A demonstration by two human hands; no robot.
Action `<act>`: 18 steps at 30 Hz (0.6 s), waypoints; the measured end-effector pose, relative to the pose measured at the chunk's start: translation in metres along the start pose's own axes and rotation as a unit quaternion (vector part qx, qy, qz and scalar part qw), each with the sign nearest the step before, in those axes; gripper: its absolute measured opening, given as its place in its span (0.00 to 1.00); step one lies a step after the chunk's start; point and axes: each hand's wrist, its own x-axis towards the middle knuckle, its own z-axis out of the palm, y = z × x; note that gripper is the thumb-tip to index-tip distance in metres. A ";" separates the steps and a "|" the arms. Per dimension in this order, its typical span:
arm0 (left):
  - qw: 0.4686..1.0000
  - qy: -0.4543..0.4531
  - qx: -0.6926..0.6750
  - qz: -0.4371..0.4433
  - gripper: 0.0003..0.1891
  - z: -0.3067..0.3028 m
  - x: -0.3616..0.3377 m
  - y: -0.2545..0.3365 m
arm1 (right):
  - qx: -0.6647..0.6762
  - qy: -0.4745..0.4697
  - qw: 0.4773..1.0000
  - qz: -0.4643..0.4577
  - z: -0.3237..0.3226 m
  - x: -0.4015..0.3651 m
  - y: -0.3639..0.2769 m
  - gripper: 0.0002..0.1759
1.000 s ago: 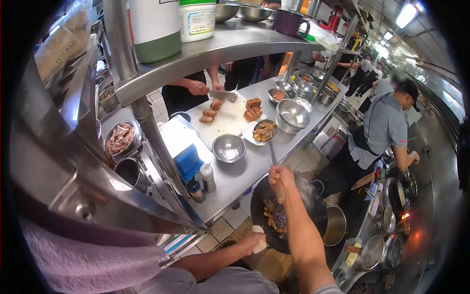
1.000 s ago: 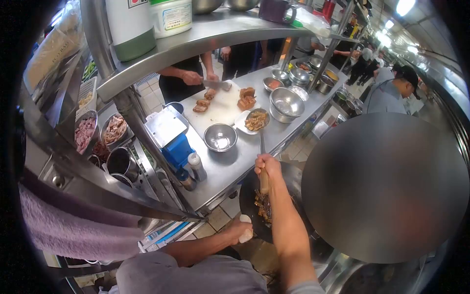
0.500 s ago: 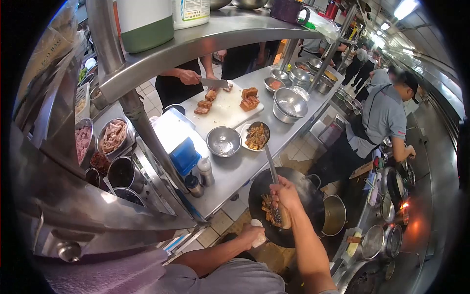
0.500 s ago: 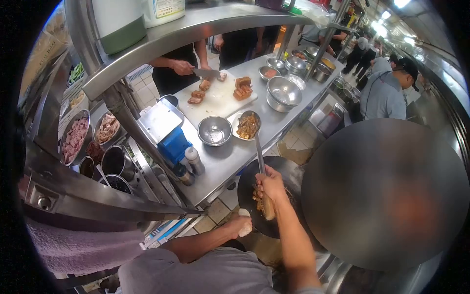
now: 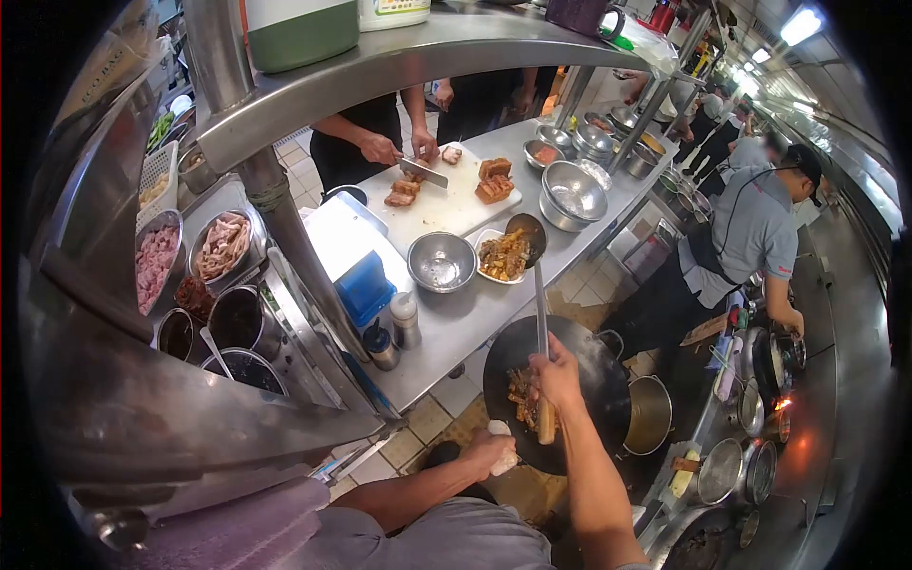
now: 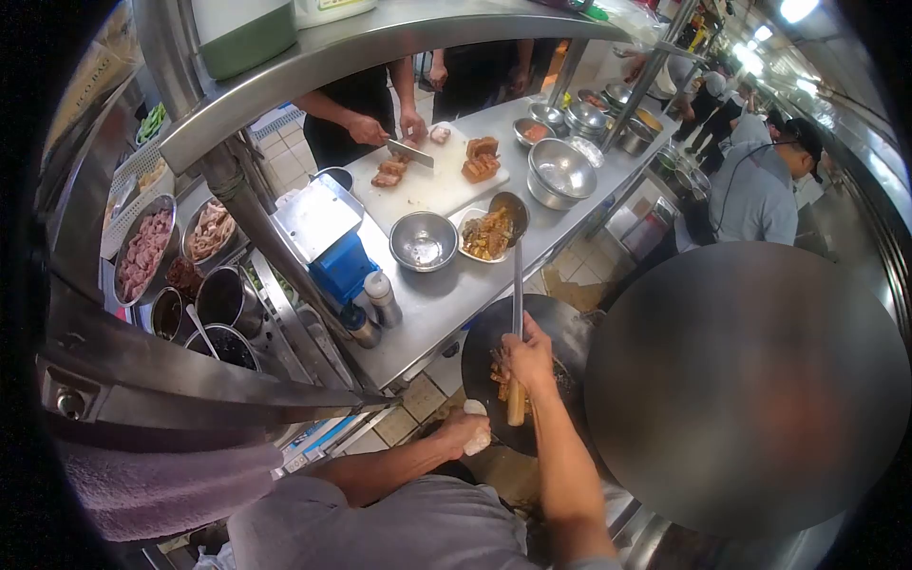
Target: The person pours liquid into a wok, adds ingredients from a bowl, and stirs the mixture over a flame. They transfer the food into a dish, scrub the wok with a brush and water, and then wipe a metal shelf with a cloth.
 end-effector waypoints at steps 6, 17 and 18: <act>0.999 0.031 -0.005 -0.008 0.12 -0.004 0.015 -0.013 | 0.159 -0.016 0.986 0.035 -0.015 0.011 0.000 0.36; 1.000 0.001 -0.011 -0.008 0.08 -0.004 0.007 -0.004 | 0.231 -0.038 0.972 0.015 -0.008 -0.004 -0.008 0.34; 1.000 -0.001 -0.009 -0.009 0.08 -0.004 0.006 -0.002 | 0.223 -0.041 0.974 0.014 -0.006 -0.006 -0.008 0.34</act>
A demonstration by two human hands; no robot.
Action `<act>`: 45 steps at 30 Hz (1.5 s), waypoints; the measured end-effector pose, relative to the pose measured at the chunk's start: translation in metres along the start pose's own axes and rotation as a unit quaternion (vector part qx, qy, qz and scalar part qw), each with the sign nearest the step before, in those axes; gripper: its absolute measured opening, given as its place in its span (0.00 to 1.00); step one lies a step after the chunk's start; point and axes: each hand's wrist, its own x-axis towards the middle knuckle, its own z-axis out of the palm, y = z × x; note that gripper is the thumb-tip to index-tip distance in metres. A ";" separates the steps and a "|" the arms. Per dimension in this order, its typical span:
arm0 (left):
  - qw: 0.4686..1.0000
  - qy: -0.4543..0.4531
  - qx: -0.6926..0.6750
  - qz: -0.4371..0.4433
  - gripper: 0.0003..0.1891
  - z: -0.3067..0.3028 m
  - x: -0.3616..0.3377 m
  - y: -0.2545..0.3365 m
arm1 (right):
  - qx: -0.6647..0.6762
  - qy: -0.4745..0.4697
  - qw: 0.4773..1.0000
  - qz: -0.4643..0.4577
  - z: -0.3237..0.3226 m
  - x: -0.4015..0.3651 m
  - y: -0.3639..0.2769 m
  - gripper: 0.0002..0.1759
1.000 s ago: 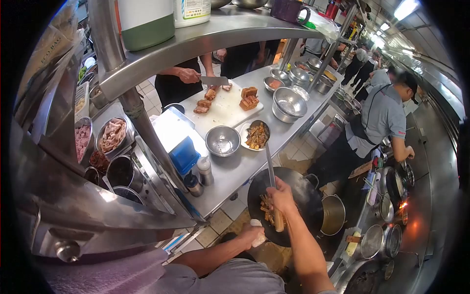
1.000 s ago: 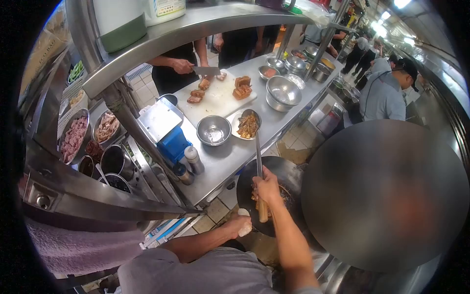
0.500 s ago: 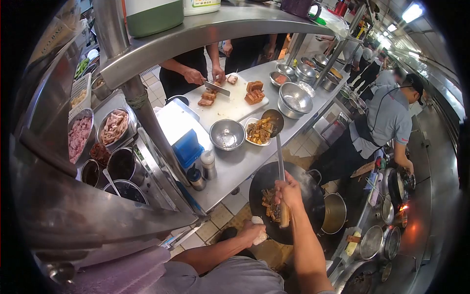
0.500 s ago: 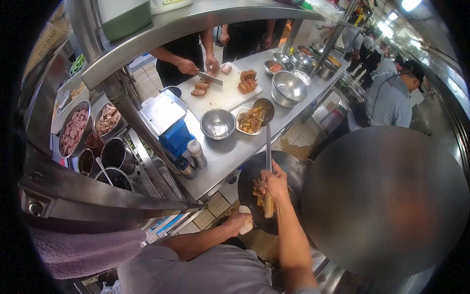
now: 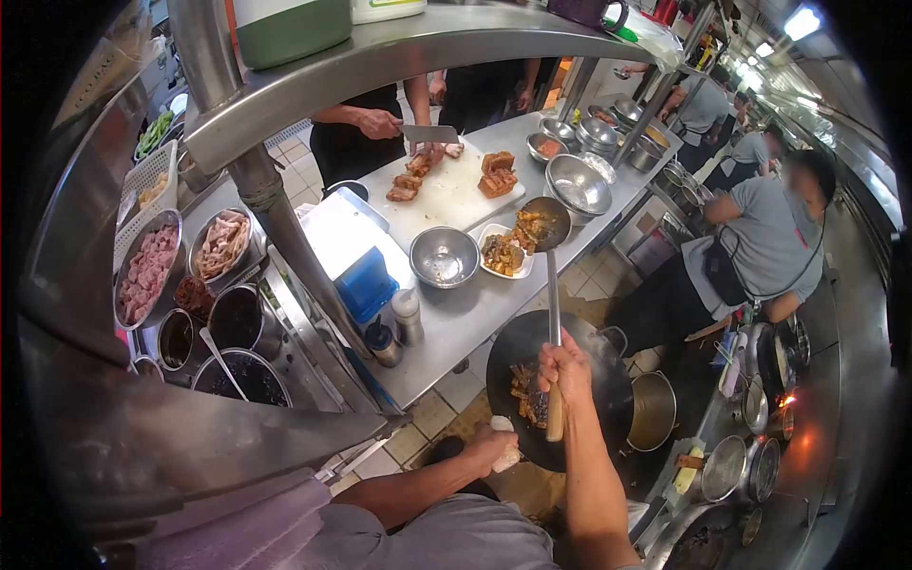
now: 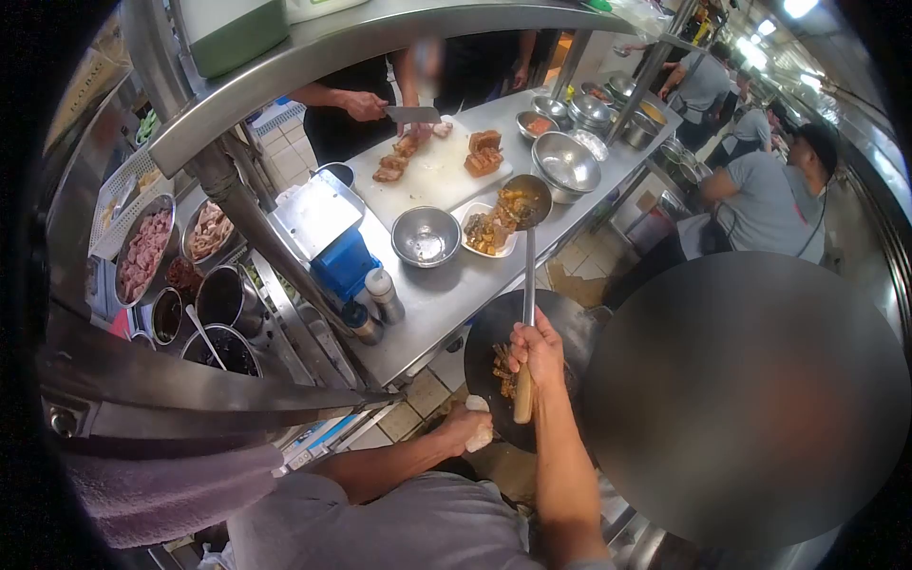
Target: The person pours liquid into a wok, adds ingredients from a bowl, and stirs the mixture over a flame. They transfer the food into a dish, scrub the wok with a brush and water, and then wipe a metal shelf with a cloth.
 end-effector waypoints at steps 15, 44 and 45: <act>1.000 -0.001 -0.010 -0.010 0.07 0.005 -0.020 0.018 | -0.609 0.088 0.761 -0.203 -0.014 0.004 0.025 0.38; 0.979 0.083 0.175 0.068 0.12 0.047 -0.068 -0.017 | -0.180 0.164 0.965 0.101 -0.262 -0.239 0.045 0.33; 0.983 0.070 0.164 0.055 0.12 0.050 -0.064 -0.021 | -0.166 0.149 0.967 0.123 -0.256 -0.248 0.045 0.32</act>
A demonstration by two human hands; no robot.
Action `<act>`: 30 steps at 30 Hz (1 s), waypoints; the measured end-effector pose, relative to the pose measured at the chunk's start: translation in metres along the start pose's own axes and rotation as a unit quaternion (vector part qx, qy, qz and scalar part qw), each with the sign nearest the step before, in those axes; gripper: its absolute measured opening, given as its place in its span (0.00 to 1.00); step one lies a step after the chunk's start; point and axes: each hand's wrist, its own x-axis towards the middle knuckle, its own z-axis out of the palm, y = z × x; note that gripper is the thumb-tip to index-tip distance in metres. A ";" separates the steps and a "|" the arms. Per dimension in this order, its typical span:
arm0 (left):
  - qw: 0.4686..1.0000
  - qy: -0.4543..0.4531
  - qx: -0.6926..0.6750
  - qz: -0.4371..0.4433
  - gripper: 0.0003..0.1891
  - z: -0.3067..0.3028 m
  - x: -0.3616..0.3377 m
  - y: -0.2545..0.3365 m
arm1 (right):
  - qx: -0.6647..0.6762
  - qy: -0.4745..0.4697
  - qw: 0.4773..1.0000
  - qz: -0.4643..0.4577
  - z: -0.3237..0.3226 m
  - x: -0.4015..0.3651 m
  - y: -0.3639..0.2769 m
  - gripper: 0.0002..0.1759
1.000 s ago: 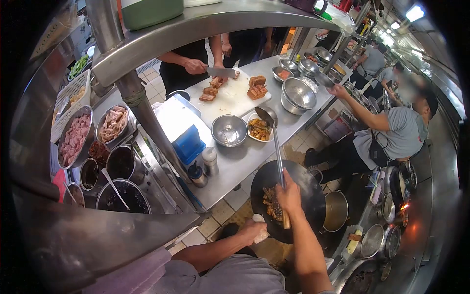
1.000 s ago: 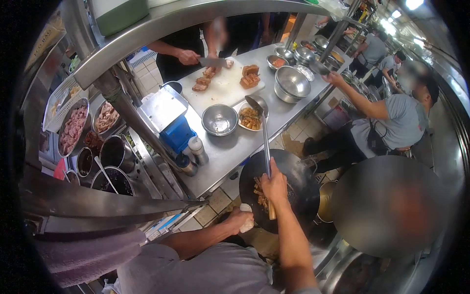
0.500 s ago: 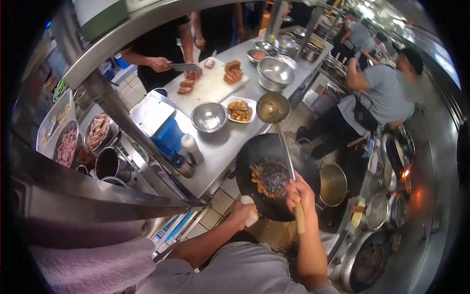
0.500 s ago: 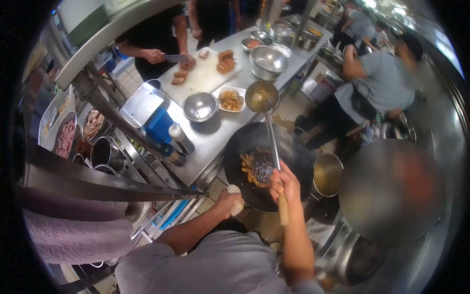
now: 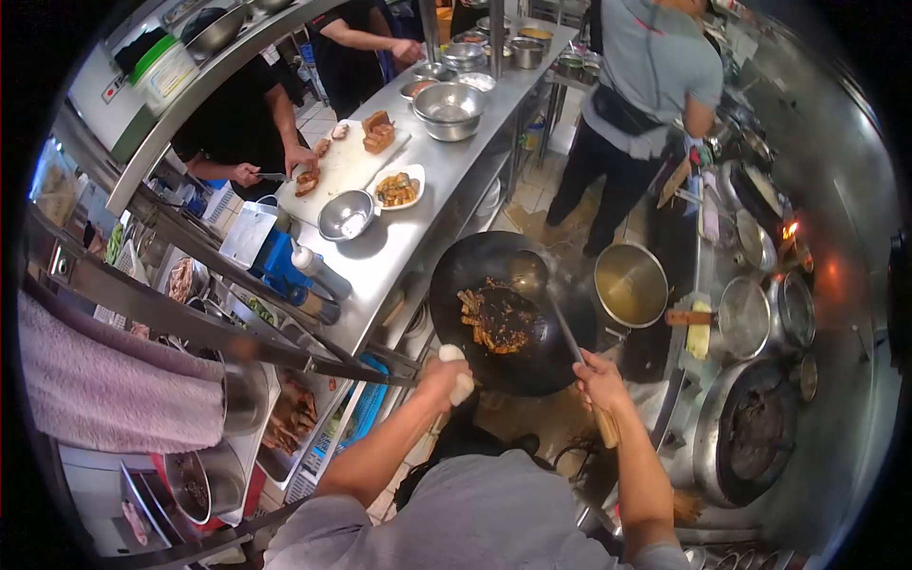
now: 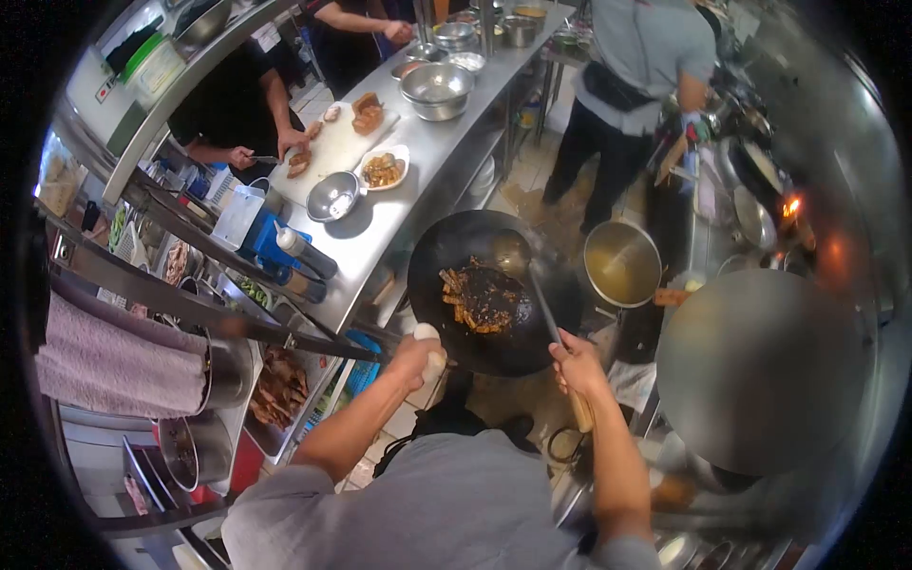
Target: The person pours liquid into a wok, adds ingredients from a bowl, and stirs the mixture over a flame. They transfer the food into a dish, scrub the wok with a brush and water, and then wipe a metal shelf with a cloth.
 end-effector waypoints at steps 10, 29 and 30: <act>0.996 0.042 0.060 -0.054 0.06 0.017 -0.001 -0.078 | 0.487 -0.291 0.796 0.211 -0.014 -0.049 0.140 0.15; 0.997 -0.024 0.012 0.073 0.13 -0.012 -0.045 -0.026 | 0.065 0.057 0.995 0.051 -0.065 -0.113 0.058 0.28; 0.996 -0.025 0.037 0.076 0.13 -0.010 -0.042 -0.024 | 0.024 0.076 0.996 0.040 -0.060 -0.106 0.061 0.28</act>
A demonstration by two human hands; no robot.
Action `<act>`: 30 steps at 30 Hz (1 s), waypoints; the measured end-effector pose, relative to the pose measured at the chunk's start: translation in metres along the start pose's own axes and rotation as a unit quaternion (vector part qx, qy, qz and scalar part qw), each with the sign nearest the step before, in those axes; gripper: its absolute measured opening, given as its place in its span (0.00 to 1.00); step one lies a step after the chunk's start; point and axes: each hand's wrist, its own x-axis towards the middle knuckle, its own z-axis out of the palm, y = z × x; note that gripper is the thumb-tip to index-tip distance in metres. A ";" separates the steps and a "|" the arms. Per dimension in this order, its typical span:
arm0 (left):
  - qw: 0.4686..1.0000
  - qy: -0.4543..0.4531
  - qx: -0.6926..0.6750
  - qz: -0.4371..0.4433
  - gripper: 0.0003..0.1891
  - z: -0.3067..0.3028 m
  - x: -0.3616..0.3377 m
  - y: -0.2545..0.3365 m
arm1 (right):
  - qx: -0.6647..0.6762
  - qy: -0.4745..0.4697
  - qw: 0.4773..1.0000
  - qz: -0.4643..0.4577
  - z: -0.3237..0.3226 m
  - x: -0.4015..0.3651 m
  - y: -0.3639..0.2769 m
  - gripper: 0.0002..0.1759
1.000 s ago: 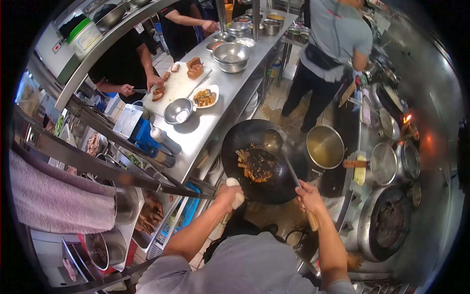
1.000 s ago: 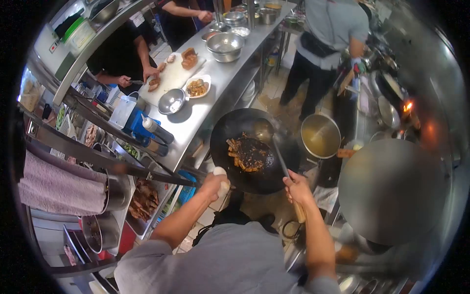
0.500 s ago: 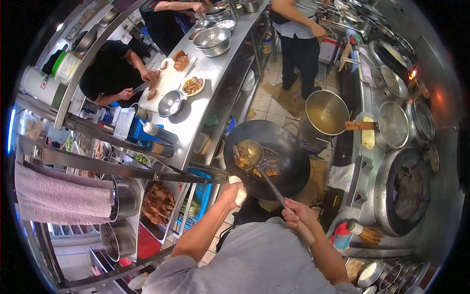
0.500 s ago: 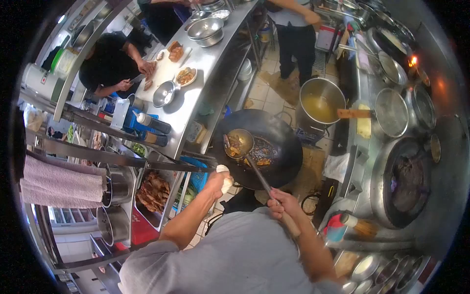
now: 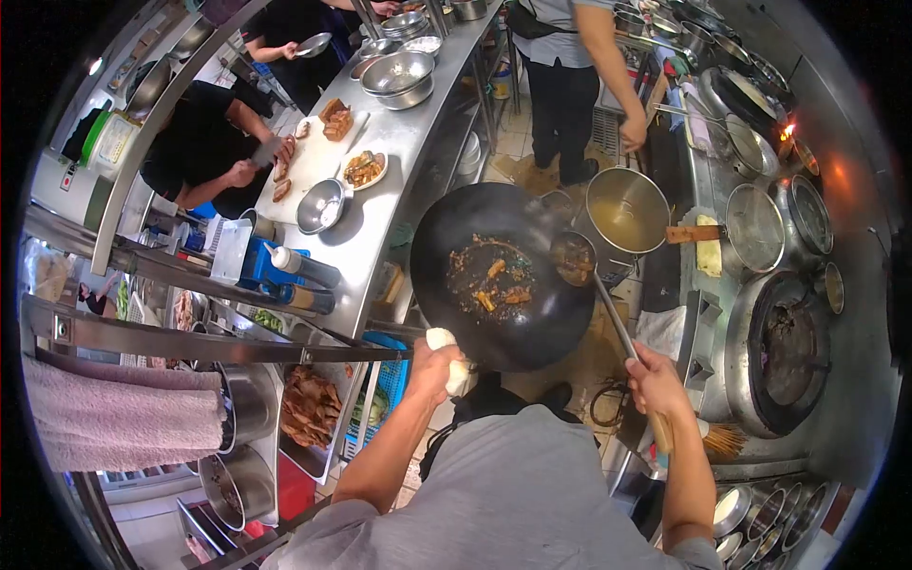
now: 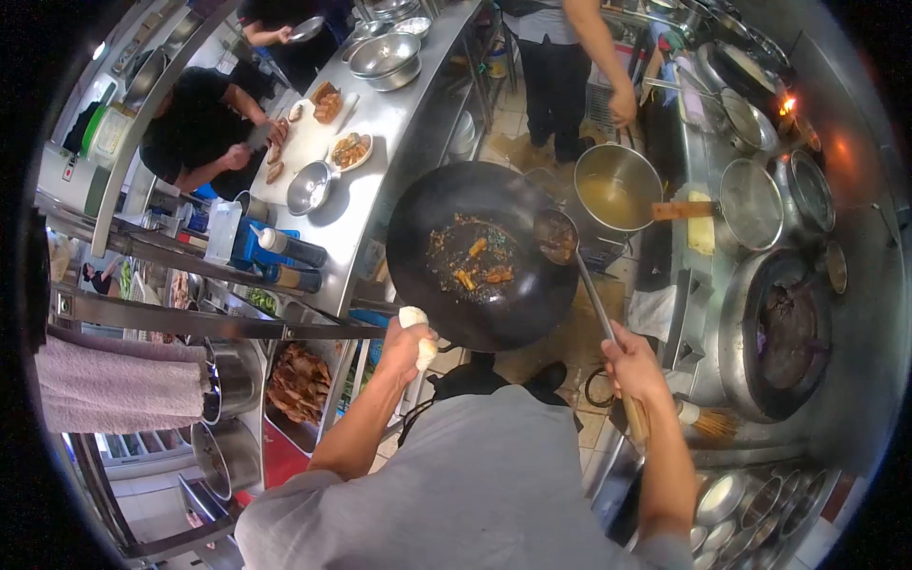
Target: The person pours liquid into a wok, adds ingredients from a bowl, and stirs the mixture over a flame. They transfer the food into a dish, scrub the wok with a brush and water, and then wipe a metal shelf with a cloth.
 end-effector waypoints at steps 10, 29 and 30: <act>0.994 0.058 0.092 -0.004 0.06 0.026 0.054 -0.020 | 0.315 -0.263 0.896 0.167 0.091 0.011 0.031 0.18; 0.998 0.017 -0.014 -0.061 0.10 -0.006 0.008 0.014 | 0.205 -0.115 0.969 0.080 0.018 0.035 0.006 0.23; 0.999 0.010 -0.018 -0.045 0.06 -0.006 0.008 0.015 | 0.151 -0.089 0.982 0.064 0.019 0.037 0.003 0.24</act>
